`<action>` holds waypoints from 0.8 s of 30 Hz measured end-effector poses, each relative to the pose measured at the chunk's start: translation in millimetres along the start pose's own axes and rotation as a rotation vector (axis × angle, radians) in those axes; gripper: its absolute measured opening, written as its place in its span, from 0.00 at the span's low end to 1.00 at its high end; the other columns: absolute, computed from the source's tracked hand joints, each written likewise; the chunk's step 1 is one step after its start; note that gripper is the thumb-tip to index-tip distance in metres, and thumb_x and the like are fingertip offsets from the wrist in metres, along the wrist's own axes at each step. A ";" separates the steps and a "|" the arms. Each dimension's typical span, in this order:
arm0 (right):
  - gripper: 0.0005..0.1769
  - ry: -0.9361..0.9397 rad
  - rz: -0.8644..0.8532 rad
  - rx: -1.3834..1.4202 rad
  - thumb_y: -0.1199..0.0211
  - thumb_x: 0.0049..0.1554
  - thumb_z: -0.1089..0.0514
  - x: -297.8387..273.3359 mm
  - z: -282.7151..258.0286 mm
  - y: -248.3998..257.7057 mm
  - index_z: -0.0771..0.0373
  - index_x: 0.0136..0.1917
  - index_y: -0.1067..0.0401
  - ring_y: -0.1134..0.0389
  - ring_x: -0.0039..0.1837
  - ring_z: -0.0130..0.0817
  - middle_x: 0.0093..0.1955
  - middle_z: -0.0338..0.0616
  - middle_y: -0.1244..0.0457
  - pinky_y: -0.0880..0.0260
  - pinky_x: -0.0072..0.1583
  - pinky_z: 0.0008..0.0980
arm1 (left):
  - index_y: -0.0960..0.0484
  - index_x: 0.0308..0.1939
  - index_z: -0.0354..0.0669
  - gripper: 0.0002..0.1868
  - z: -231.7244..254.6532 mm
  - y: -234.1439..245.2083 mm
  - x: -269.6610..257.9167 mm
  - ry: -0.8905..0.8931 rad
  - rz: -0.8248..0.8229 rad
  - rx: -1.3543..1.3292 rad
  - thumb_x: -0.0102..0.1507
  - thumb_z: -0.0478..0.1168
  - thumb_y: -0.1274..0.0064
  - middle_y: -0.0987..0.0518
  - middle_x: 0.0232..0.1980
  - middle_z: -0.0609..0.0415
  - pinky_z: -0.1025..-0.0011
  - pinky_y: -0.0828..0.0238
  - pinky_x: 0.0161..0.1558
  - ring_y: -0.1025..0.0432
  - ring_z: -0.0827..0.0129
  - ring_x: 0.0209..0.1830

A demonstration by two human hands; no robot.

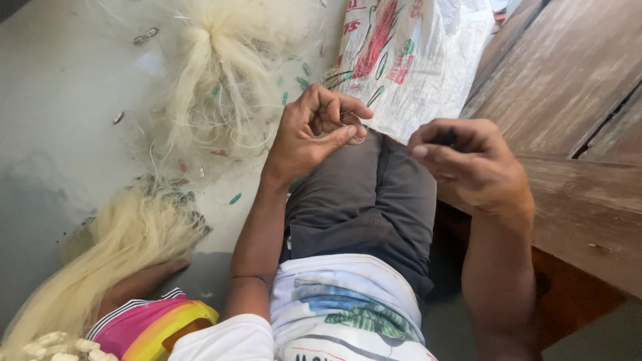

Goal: Attaching small metal rings to the mesh of a fishing net by hand.

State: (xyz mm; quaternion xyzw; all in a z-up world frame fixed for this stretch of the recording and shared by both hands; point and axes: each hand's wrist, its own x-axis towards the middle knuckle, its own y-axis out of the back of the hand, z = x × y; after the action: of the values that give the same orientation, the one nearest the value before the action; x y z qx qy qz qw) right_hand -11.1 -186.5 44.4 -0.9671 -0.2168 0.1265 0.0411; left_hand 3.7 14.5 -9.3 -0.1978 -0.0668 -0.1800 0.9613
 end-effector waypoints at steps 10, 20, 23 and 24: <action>0.04 0.062 0.009 0.487 0.49 0.45 0.68 -1.3 -7.4 2.0 0.72 0.36 0.36 0.53 0.23 0.15 0.24 0.38 0.45 0.56 0.26 0.10 | 0.45 0.26 0.43 0.15 4.1 -1.6 -0.3 0.003 0.021 0.020 0.50 0.23 0.57 0.29 0.38 0.44 0.83 0.33 0.30 0.31 0.72 0.29; 0.05 0.160 -0.043 0.522 0.53 0.48 0.68 -9.0 -8.5 7.8 0.73 0.38 0.37 0.51 0.26 0.16 0.27 0.41 0.45 0.53 0.29 0.10 | 0.45 0.26 0.42 0.15 -3.0 1.8 0.8 0.012 0.005 -0.039 0.50 0.22 0.57 0.29 0.37 0.44 0.82 0.31 0.31 0.30 0.70 0.30; 0.05 0.170 -0.036 0.498 0.53 0.48 0.68 -12.0 -8.1 2.7 0.72 0.38 0.37 0.51 0.26 0.16 0.28 0.41 0.44 0.52 0.29 0.10 | 0.45 0.27 0.42 0.15 -2.2 3.0 0.8 0.002 -0.007 -0.056 0.51 0.22 0.58 0.29 0.37 0.44 0.82 0.32 0.32 0.31 0.70 0.30; 0.05 0.187 -0.051 0.488 0.53 0.48 0.68 -12.7 -9.4 -0.6 0.71 0.37 0.37 0.51 0.26 0.16 0.27 0.39 0.45 0.53 0.28 0.10 | 0.45 0.27 0.42 0.14 -1.2 3.3 1.2 -0.013 -0.019 -0.056 0.51 0.22 0.58 0.30 0.37 0.44 0.82 0.32 0.32 0.31 0.70 0.30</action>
State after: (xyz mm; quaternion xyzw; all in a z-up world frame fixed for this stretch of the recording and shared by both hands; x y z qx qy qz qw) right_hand -20.0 -191.6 56.4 -0.9303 -0.1992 0.0841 0.2964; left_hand 6.1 16.4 -11.3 -0.2250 -0.0699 -0.1895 0.9532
